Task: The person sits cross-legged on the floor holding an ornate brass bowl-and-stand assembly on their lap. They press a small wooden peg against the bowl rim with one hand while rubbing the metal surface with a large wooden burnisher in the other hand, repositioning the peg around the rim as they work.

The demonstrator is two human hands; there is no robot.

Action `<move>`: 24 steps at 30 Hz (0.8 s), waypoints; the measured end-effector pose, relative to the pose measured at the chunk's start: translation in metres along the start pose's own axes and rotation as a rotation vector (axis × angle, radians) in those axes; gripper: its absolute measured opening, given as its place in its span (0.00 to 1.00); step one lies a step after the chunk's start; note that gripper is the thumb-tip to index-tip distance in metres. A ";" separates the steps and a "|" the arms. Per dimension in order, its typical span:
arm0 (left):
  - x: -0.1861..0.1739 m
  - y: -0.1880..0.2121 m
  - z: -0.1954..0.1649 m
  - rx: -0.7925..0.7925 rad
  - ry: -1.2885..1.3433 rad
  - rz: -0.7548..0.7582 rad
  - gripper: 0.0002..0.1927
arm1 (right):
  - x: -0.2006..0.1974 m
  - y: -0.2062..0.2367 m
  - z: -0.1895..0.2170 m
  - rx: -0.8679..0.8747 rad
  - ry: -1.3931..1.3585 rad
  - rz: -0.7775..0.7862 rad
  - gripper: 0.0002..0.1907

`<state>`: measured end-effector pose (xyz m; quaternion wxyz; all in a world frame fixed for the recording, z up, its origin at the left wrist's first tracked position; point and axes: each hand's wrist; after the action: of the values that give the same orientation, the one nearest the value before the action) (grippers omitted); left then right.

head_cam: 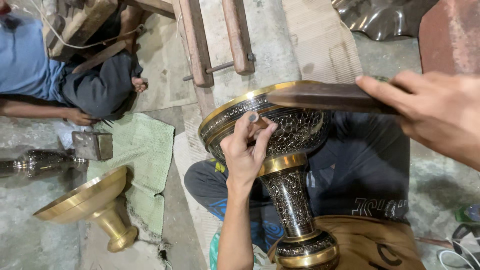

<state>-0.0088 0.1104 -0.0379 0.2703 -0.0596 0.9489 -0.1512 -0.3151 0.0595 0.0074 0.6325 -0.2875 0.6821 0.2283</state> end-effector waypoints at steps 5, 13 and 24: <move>0.005 0.001 0.002 -0.012 -0.016 -0.051 0.22 | -0.032 0.000 -0.006 0.168 -0.504 0.128 0.32; 0.003 -0.001 -0.002 -0.030 -0.020 -0.038 0.19 | -0.029 -0.003 -0.006 -0.093 -0.130 -0.162 0.43; 0.000 -0.003 -0.011 0.002 -0.077 -0.039 0.18 | -0.017 0.000 -0.015 -0.107 -0.204 -0.170 0.41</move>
<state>-0.0145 0.1101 -0.0286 0.3035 -0.0835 0.9364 -0.1551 -0.3256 0.0515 0.0258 0.6994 -0.3529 0.5743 0.2377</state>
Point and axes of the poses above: each hand's wrist, its own y-axis away from the middle knuckle, its own x-axis out of the palm, z = x × y, and after that the axes turned 8 degrees about -x, right-handed
